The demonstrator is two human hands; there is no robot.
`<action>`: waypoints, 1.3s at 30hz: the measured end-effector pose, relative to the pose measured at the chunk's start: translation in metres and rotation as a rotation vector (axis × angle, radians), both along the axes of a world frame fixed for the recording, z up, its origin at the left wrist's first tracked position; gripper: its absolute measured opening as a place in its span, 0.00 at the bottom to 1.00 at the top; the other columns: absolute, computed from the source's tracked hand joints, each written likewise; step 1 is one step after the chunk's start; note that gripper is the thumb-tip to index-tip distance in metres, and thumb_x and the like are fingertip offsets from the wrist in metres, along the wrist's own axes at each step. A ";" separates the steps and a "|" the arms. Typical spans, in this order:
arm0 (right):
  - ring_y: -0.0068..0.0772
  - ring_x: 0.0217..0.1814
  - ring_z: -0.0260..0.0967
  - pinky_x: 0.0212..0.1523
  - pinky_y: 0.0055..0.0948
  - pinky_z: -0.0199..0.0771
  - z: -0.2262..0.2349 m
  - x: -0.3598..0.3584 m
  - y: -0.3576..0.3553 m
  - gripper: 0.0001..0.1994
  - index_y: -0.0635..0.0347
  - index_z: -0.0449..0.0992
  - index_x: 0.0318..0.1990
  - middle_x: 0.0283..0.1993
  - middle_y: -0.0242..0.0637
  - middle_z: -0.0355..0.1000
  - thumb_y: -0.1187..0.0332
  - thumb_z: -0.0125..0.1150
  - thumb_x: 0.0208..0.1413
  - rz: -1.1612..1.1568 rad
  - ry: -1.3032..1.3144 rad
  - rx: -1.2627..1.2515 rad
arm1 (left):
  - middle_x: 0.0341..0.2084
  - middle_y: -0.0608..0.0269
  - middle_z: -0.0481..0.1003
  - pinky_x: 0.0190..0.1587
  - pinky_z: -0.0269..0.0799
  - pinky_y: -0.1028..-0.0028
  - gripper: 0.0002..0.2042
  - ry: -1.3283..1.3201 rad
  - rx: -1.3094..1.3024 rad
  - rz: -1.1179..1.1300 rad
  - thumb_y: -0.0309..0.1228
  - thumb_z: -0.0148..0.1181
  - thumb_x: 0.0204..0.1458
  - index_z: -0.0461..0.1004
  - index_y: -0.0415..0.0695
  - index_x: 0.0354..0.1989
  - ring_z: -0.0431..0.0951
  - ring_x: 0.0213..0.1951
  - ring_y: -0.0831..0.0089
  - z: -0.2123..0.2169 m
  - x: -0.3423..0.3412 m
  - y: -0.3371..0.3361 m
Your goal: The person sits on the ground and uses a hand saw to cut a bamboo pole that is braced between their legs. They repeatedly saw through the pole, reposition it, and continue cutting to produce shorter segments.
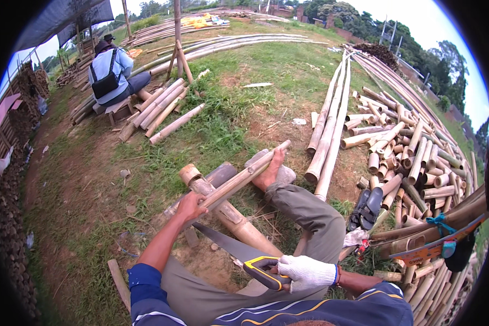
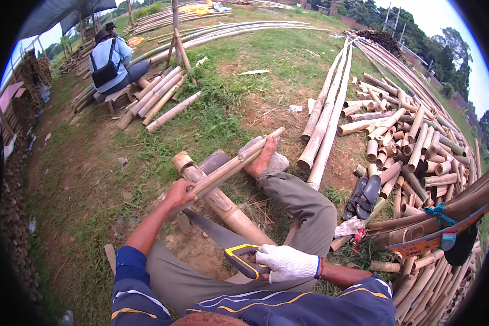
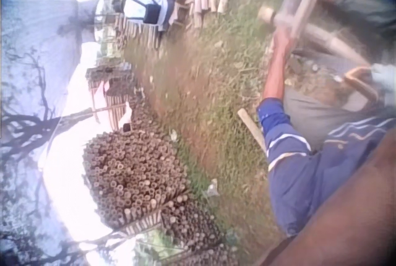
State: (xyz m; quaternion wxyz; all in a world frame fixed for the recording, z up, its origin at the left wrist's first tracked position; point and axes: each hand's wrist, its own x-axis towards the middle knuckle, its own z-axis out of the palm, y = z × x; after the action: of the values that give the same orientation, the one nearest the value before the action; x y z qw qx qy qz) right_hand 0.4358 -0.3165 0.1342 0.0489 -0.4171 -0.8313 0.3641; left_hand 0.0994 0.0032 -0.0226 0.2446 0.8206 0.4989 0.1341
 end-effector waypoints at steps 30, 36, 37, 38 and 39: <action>0.25 0.41 0.68 0.37 0.25 0.77 -0.097 -0.071 0.030 0.14 0.54 0.69 0.55 0.40 0.31 0.67 0.56 0.54 0.75 -0.946 1.457 -1.099 | 0.71 0.36 0.64 0.73 0.64 0.55 0.35 -0.095 0.073 1.074 0.43 0.57 0.63 0.61 0.34 0.74 0.67 0.71 0.46 -0.017 -0.191 0.035; 0.20 0.49 0.69 0.50 0.23 0.76 -0.112 -0.119 0.054 0.10 0.53 0.67 0.59 0.49 0.27 0.69 0.68 0.54 0.75 -0.728 0.961 -0.244 | 0.66 0.37 0.72 0.70 0.68 0.60 0.53 -0.003 -0.418 0.088 0.53 0.78 0.45 0.61 0.31 0.74 0.73 0.68 0.51 -0.003 -0.107 0.001; 0.21 0.50 0.70 0.51 0.24 0.76 -0.115 -0.120 0.056 0.10 0.54 0.68 0.59 0.50 0.27 0.69 0.67 0.54 0.75 -0.723 1.000 -0.294 | 0.64 0.36 0.73 0.69 0.69 0.60 0.56 0.102 -0.391 0.030 0.55 0.81 0.41 0.62 0.30 0.73 0.74 0.67 0.49 0.005 -0.090 -0.005; 0.22 0.52 0.70 0.52 0.24 0.76 -0.118 -0.122 0.057 0.10 0.54 0.68 0.58 0.50 0.27 0.70 0.65 0.54 0.76 -0.714 1.040 -0.345 | 0.62 0.34 0.75 0.68 0.71 0.59 0.56 0.180 -0.397 0.044 0.56 0.82 0.39 0.63 0.29 0.72 0.76 0.65 0.48 0.002 -0.081 -0.008; 0.22 0.52 0.70 0.52 0.24 0.76 -0.124 -0.120 0.058 0.10 0.55 0.67 0.59 0.51 0.27 0.69 0.66 0.51 0.77 -0.695 1.164 -0.513 | 0.61 0.33 0.76 0.67 0.72 0.58 0.57 0.253 -0.406 0.052 0.56 0.83 0.37 0.64 0.29 0.70 0.77 0.63 0.46 -0.004 -0.070 -0.010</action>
State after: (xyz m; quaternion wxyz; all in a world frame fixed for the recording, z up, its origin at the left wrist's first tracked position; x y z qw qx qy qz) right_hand 0.3153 -0.2585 0.0098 0.4970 -0.3940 -0.3784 0.6742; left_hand 0.0291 -0.0068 -0.0267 0.3364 0.7517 0.5633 -0.0663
